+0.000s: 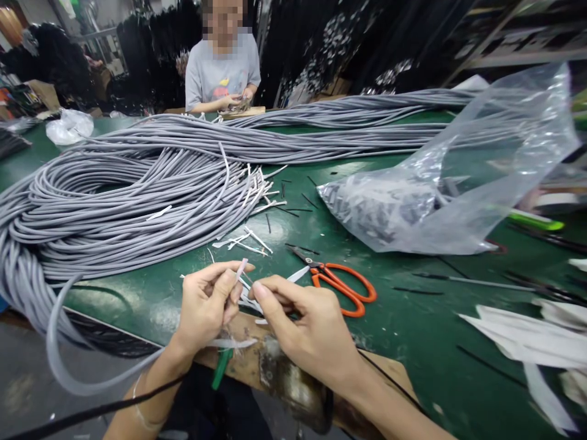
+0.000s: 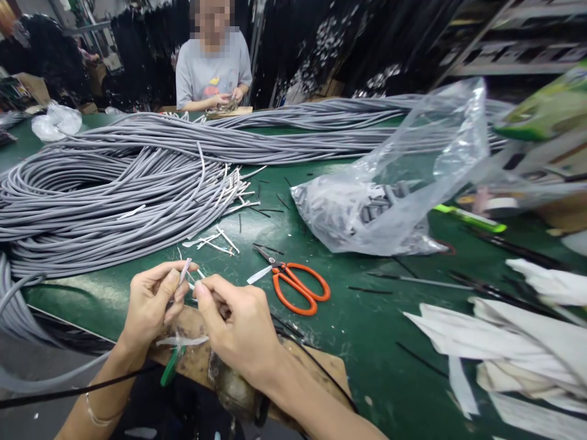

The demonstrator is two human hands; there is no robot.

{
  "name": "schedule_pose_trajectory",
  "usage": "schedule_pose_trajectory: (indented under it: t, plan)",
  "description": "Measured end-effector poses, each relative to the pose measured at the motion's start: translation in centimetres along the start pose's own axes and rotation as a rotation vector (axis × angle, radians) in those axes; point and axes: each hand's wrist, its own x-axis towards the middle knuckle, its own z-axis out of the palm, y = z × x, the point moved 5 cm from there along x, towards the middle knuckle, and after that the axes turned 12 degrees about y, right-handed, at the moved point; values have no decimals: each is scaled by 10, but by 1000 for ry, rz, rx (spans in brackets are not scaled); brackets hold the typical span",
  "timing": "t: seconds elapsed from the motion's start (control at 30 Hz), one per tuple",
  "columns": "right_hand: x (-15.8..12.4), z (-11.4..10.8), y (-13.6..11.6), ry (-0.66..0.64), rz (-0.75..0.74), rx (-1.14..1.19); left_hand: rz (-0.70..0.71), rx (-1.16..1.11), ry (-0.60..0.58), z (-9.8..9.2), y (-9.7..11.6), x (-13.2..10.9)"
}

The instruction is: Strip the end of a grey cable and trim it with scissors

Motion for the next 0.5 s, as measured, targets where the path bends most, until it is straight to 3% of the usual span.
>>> schedule_pose_trajectory:
  t: [0.3,0.5]
  plan:
    - [0,-1,-2,128,-26,-39,-101,-121,-109,3,-5,-3]
    - [0,4,-6,88,-64,-54,-202,-249,-99,-1,-8,-1]
